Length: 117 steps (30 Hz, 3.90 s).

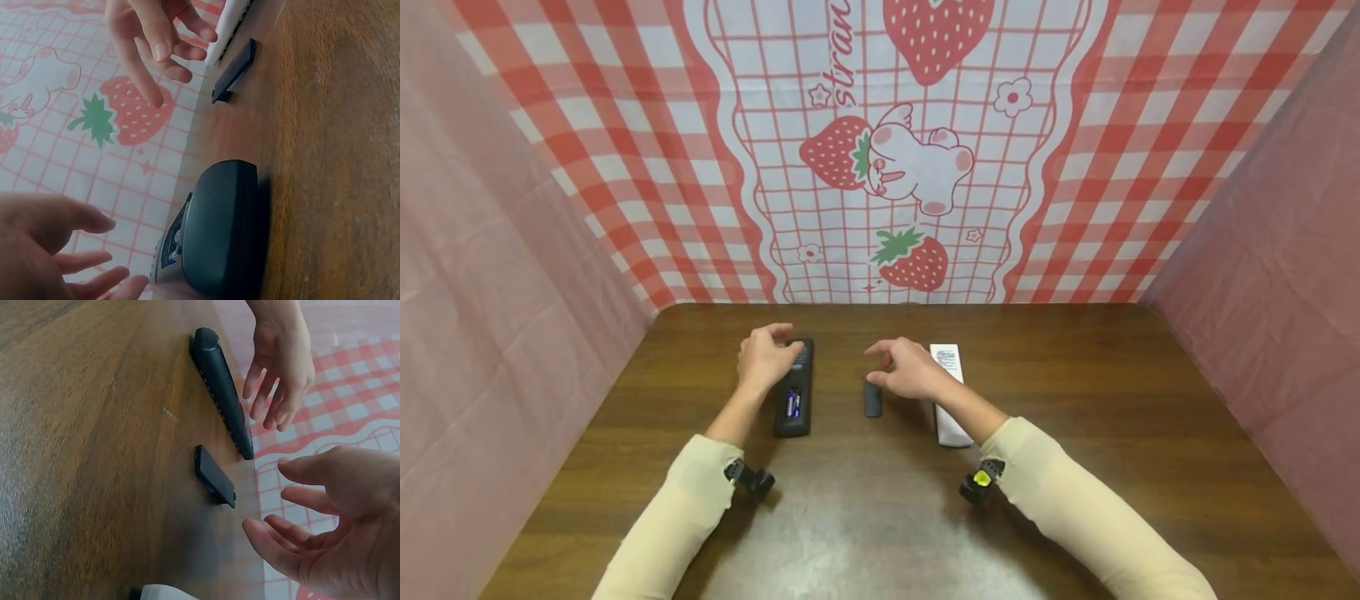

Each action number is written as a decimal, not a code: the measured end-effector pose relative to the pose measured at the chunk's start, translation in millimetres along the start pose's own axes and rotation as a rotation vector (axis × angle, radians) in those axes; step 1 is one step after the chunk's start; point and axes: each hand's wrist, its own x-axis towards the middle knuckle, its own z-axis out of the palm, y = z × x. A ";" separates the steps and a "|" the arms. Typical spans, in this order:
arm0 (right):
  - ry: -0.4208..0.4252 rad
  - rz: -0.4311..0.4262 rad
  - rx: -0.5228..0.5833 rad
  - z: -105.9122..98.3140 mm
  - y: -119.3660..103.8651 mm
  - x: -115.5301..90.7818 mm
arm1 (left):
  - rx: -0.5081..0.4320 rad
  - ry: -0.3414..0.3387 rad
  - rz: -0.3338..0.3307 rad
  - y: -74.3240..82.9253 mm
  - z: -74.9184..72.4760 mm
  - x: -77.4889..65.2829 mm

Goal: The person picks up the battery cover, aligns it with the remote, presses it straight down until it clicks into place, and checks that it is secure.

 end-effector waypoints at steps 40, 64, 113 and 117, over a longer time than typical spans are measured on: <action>-0.159 0.010 -0.212 44.2 53.6 47.6 | 0.175 -0.190 -0.057 5.2 -5.8 3.9; -0.147 -0.014 -0.312 57.2 66.7 59.4 | 0.178 -0.276 -0.002 -8.7 -4.4 16.5; -0.126 0.064 -0.241 52.7 67.6 57.1 | -0.093 -0.330 -0.098 59.2 -46.1 -51.4; -0.118 0.056 -0.236 44.8 54.4 47.4 | -0.095 -0.314 -0.102 44.4 -36.9 -35.1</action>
